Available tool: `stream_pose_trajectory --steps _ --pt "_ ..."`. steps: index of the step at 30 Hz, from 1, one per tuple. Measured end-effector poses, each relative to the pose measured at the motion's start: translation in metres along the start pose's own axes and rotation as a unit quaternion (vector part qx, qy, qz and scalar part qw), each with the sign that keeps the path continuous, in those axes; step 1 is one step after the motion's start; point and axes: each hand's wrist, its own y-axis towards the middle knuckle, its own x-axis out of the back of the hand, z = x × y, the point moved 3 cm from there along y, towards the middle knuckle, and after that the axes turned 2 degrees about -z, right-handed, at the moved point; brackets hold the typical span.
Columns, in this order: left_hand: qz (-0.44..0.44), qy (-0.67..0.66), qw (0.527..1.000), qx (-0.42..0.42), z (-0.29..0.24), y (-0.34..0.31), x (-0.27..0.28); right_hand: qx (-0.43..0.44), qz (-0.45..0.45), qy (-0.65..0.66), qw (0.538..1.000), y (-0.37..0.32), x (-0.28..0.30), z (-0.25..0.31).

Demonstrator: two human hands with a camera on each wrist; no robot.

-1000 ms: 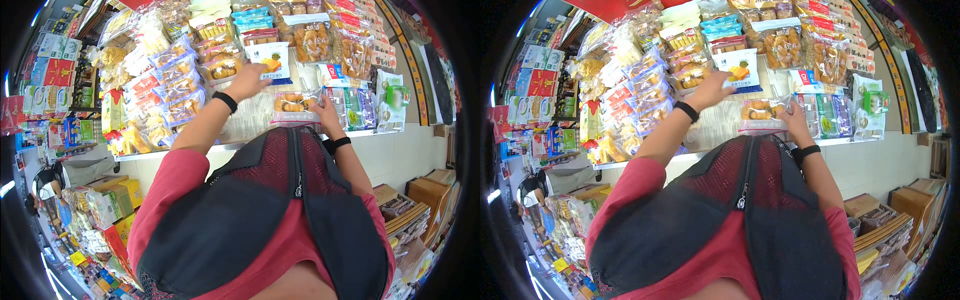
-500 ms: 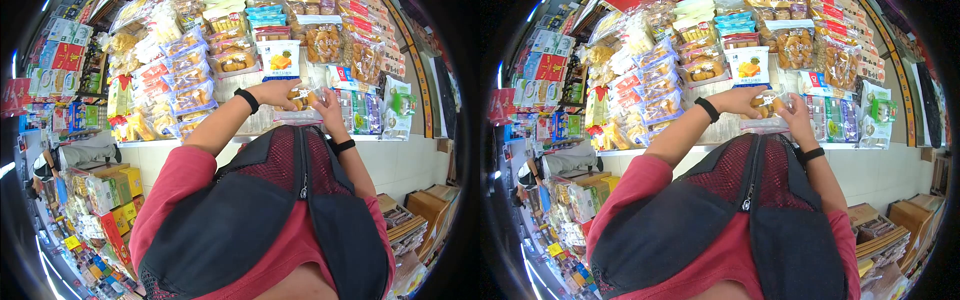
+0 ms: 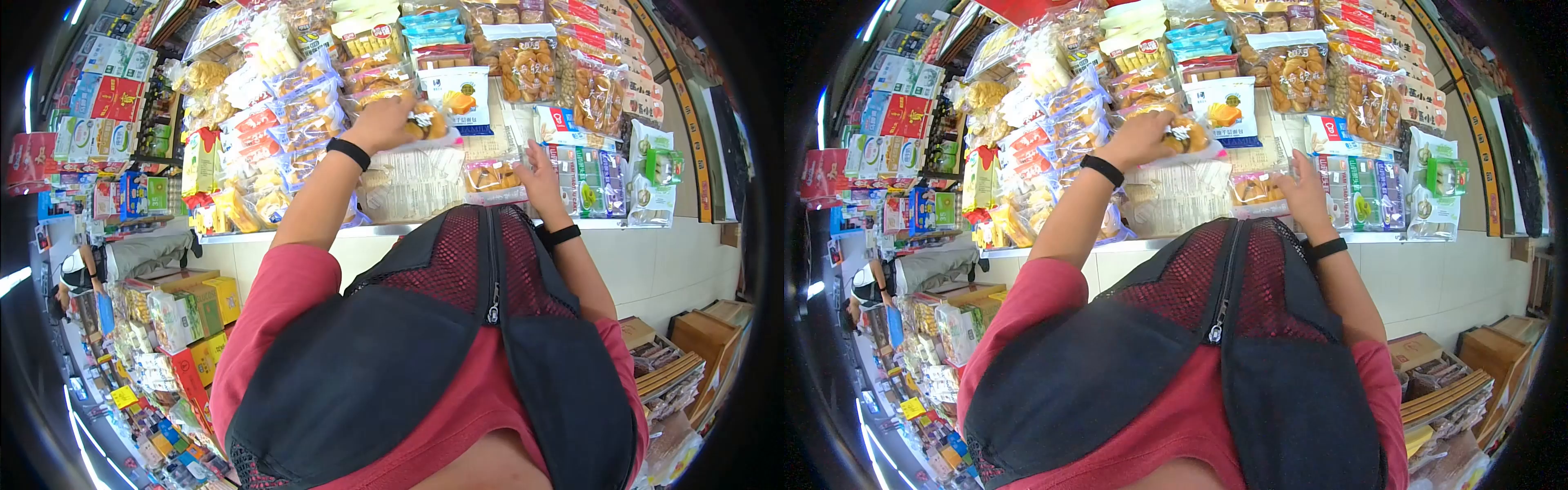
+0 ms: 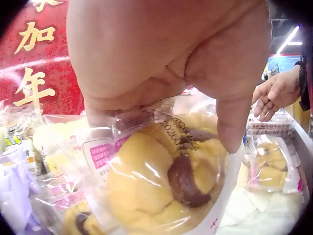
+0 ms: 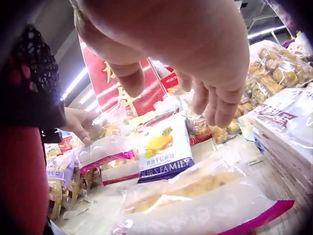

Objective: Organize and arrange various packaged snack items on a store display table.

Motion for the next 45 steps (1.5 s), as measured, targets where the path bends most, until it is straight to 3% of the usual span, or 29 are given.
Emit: stream_pose_trajectory --steps 1,3,15,21,28,33,40,45 --pt "0.009 0.035 0.999 0.028 0.009 0.0 0.0 0.0 0.0 0.0 1.0 0.0 0.002 -0.01" --pt "0.019 0.069 0.996 0.056 0.022 0.0 -0.005 0.019 -0.024 -0.134 0.99 0.0 0.006 -0.017" --pt "0.053 0.193 0.97 0.136 0.053 0.019 -0.053 0.002 0.072 -0.263 0.962 -0.007 -0.009 -0.033" --pt "0.099 0.214 0.96 0.153 0.042 0.013 -0.049 -0.032 0.086 -0.267 0.959 -0.007 -0.015 -0.04" --pt "0.034 0.195 0.968 0.154 0.034 0.003 -0.049 -0.056 0.07 -0.271 0.959 -0.003 -0.015 -0.037" --pt "0.008 0.174 0.975 0.141 0.004 -0.013 -0.057 -0.121 0.091 -0.266 0.952 -0.002 -0.019 -0.031" --pt "-0.036 0.162 0.975 0.147 0.009 -0.019 -0.077 -0.107 0.077 -0.274 0.953 0.003 -0.02 -0.038" --pt "-0.001 0.11 0.963 0.247 0.023 -0.009 -0.07 -0.131 0.063 -0.229 0.963 0.003 -0.019 -0.033"
